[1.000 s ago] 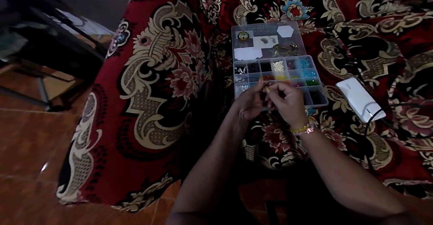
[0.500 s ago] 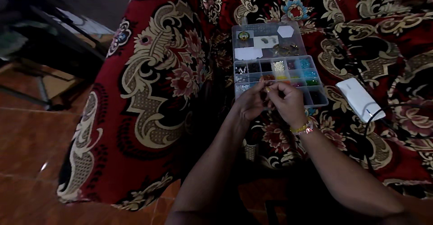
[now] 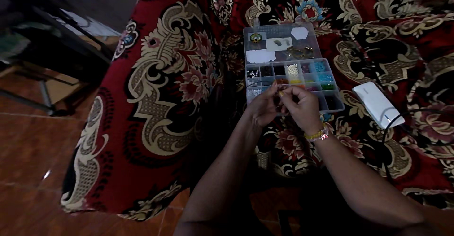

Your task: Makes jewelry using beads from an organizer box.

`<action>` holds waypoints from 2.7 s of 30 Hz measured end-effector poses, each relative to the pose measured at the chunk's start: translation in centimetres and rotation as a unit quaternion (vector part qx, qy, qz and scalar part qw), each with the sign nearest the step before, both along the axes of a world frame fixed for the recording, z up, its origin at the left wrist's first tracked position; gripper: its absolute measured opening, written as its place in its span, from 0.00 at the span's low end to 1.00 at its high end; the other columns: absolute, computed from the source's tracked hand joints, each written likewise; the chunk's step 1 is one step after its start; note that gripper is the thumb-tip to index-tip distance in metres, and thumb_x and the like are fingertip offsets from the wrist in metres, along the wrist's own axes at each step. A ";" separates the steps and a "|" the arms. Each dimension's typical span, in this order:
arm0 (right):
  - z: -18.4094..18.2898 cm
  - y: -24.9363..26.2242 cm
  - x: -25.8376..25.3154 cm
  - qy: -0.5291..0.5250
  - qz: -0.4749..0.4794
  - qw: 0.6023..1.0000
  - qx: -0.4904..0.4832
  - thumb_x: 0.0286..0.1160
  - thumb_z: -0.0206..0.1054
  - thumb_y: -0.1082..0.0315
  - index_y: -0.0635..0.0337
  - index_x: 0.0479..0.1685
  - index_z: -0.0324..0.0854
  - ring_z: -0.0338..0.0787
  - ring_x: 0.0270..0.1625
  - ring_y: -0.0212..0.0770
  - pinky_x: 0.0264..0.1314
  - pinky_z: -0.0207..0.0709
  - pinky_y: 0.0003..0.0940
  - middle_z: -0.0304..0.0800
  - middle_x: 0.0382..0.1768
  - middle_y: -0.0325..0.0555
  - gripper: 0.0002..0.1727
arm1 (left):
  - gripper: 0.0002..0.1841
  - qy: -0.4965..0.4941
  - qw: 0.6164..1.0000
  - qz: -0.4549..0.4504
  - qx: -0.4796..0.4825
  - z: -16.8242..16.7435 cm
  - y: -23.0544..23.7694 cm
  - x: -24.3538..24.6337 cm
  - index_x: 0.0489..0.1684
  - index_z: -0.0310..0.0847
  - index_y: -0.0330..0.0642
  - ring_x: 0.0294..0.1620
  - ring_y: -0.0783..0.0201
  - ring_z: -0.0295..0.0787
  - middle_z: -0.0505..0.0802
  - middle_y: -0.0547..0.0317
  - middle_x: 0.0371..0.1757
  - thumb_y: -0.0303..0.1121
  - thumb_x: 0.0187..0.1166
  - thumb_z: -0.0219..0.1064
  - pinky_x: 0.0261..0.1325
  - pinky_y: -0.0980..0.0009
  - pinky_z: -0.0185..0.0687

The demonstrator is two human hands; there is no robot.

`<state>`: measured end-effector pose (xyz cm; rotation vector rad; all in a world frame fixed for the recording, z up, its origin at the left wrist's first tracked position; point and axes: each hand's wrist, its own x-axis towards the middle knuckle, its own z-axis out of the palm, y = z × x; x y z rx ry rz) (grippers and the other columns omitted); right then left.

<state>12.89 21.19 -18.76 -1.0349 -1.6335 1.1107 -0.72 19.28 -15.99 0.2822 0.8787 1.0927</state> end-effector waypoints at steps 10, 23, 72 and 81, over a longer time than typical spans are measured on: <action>0.0 0.0 0.0 0.002 0.001 1.000 0.006 0.77 0.66 0.69 0.60 0.35 0.86 0.84 0.18 0.25 0.23 0.83 0.22 0.87 0.20 0.34 0.06 | 0.20 -0.006 1.000 -0.007 0.007 -0.3 0.1 -0.1 0.50 0.78 0.44 0.24 0.71 0.80 0.85 0.60 0.32 0.47 0.94 0.44 0.28 0.78 0.80; 0.0 0.1 0.1 0.011 -0.004 1.000 0.020 0.78 0.65 0.70 0.60 0.36 0.86 0.84 0.18 0.25 0.22 0.83 0.22 0.87 0.20 0.34 0.06 | 0.15 0.013 1.000 0.008 0.016 -0.5 0.1 0.1 0.55 0.77 0.46 0.28 0.71 0.83 0.86 0.61 0.35 0.43 0.94 0.47 0.32 0.77 0.82; 0.1 0.1 0.2 0.001 -0.008 1.000 0.029 0.79 0.64 0.68 0.60 0.36 0.85 0.84 0.19 0.24 0.23 0.82 0.21 0.87 0.22 0.34 0.07 | 0.17 0.026 0.997 -0.006 0.069 -0.9 -0.1 0.3 0.55 0.77 0.47 0.27 0.72 0.81 0.86 0.62 0.33 0.45 0.94 0.45 0.32 0.79 0.80; 0.8 0.1 0.2 0.041 -0.019 0.998 -0.039 0.86 0.63 0.68 0.61 0.41 0.85 0.85 0.20 0.25 0.24 0.83 0.22 0.88 0.23 0.34 0.08 | 0.10 0.197 0.961 0.069 0.183 -0.7 -0.5 0.9 0.39 0.79 0.48 0.40 0.72 0.85 0.88 0.64 0.42 0.32 0.91 0.54 0.47 0.73 0.84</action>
